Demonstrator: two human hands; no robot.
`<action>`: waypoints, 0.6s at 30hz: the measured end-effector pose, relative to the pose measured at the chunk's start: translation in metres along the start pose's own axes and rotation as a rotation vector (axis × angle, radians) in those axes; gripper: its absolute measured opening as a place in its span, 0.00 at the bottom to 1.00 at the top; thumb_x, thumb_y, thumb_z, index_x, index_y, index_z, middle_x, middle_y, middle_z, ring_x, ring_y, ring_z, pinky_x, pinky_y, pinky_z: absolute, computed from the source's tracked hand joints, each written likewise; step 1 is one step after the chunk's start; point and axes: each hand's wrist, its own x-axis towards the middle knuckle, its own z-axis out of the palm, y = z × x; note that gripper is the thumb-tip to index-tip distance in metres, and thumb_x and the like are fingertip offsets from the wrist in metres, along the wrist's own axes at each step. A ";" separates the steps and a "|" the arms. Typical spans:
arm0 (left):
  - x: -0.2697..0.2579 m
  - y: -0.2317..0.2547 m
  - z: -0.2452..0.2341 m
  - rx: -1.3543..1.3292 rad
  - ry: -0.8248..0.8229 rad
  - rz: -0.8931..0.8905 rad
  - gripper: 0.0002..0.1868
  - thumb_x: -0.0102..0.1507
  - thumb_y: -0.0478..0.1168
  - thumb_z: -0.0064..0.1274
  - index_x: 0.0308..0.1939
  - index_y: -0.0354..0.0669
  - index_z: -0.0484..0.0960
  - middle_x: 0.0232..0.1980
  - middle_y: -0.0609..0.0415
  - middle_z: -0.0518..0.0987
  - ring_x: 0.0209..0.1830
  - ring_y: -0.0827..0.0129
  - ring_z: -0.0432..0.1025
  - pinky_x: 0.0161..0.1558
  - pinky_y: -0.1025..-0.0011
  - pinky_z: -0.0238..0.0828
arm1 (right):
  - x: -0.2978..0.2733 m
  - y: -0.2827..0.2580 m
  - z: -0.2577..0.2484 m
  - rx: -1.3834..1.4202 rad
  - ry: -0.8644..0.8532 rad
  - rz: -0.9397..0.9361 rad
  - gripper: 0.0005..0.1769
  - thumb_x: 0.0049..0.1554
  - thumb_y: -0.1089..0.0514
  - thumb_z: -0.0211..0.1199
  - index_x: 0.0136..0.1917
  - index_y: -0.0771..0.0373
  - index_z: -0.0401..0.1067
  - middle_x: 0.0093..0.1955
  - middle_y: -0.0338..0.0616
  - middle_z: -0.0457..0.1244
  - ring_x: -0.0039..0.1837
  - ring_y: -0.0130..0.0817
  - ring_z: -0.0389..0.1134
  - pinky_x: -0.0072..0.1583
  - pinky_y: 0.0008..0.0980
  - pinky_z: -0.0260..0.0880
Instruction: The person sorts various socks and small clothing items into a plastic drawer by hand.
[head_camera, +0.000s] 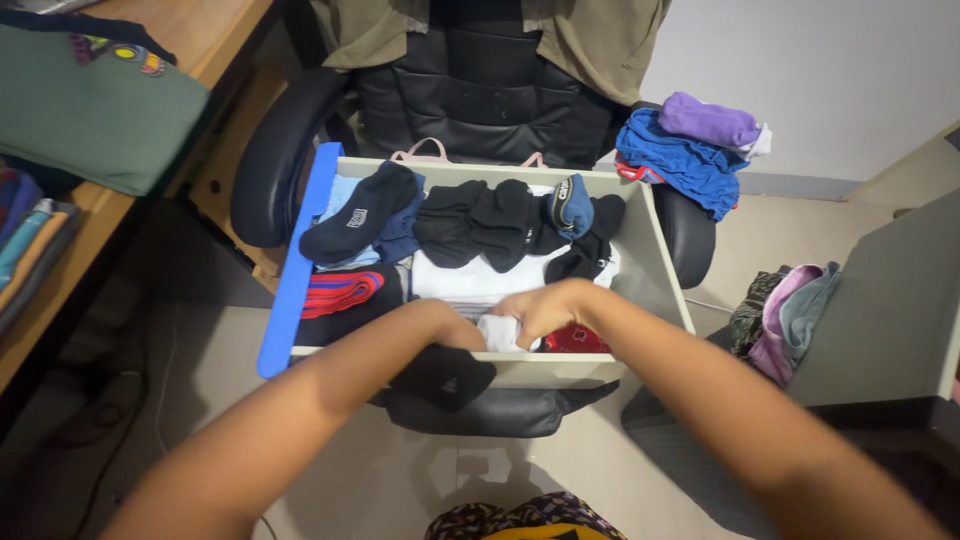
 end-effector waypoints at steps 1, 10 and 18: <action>0.005 -0.003 0.000 0.047 -0.043 -0.027 0.29 0.62 0.53 0.53 0.63 0.45 0.79 0.67 0.48 0.78 0.62 0.60 0.75 0.61 0.61 0.67 | 0.006 0.010 0.002 -0.002 0.000 -0.003 0.35 0.41 0.61 0.68 0.64 0.66 0.68 0.57 0.55 0.69 0.58 0.42 0.69 0.59 0.35 0.69; -0.002 0.007 0.002 0.103 0.028 -0.055 0.28 0.62 0.52 0.53 0.64 0.49 0.78 0.67 0.49 0.77 0.63 0.60 0.74 0.62 0.60 0.66 | 0.037 0.046 0.024 -0.848 0.073 0.406 0.24 0.52 0.55 0.68 0.61 0.67 0.74 0.59 0.58 0.67 0.61 0.51 0.68 0.61 0.41 0.68; -0.010 0.007 0.003 0.120 0.045 -0.080 0.27 0.62 0.50 0.53 0.65 0.53 0.78 0.68 0.51 0.77 0.64 0.59 0.73 0.62 0.59 0.66 | 0.047 0.060 0.025 -0.879 -0.019 0.445 0.26 0.54 0.53 0.65 0.63 0.65 0.74 0.59 0.55 0.69 0.58 0.46 0.70 0.58 0.40 0.68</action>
